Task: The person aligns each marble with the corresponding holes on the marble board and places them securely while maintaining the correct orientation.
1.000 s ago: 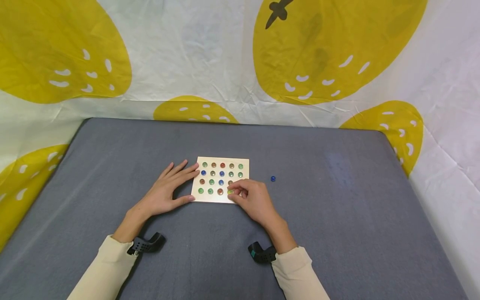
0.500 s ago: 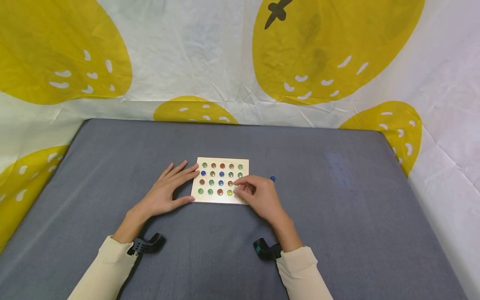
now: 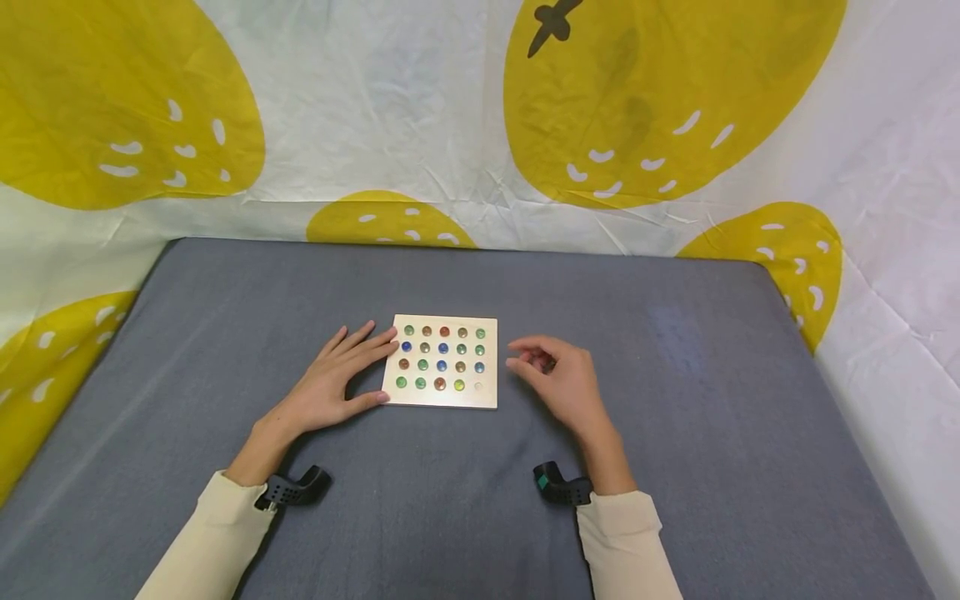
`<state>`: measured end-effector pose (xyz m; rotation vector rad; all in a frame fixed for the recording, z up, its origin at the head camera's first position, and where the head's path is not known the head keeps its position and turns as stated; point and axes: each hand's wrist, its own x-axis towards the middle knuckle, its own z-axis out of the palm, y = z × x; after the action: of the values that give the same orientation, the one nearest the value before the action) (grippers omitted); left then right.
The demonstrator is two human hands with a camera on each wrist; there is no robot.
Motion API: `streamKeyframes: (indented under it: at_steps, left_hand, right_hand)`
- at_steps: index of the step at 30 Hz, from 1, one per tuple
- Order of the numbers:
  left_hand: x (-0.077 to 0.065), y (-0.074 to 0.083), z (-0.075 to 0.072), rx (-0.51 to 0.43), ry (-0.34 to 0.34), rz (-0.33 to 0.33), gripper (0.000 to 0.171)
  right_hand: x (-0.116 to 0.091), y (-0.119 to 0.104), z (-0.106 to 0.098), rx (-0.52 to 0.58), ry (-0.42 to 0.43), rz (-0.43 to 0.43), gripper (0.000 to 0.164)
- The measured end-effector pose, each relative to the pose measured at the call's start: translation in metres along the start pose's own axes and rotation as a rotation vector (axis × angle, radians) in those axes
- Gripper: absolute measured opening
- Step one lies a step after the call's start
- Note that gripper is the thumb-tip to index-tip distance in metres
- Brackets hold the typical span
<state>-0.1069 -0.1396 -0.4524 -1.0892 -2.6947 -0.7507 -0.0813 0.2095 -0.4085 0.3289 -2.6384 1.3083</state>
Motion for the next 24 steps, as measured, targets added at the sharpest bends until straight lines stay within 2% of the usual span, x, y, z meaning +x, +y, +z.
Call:
streamKeyframes:
  at_steps: [11,24]
  left_hand:
    - [0.000,0.000,0.000,0.002,0.000,0.000,0.071]
    - [0.000,-0.001,0.000,0.006,-0.001,-0.002,0.071]
  right_hand:
    - [-0.001,0.025,-0.022,-0.068,0.065,0.080,0.026]
    - [-0.003,0.035,-0.023,-0.092,0.054,0.104,0.022]
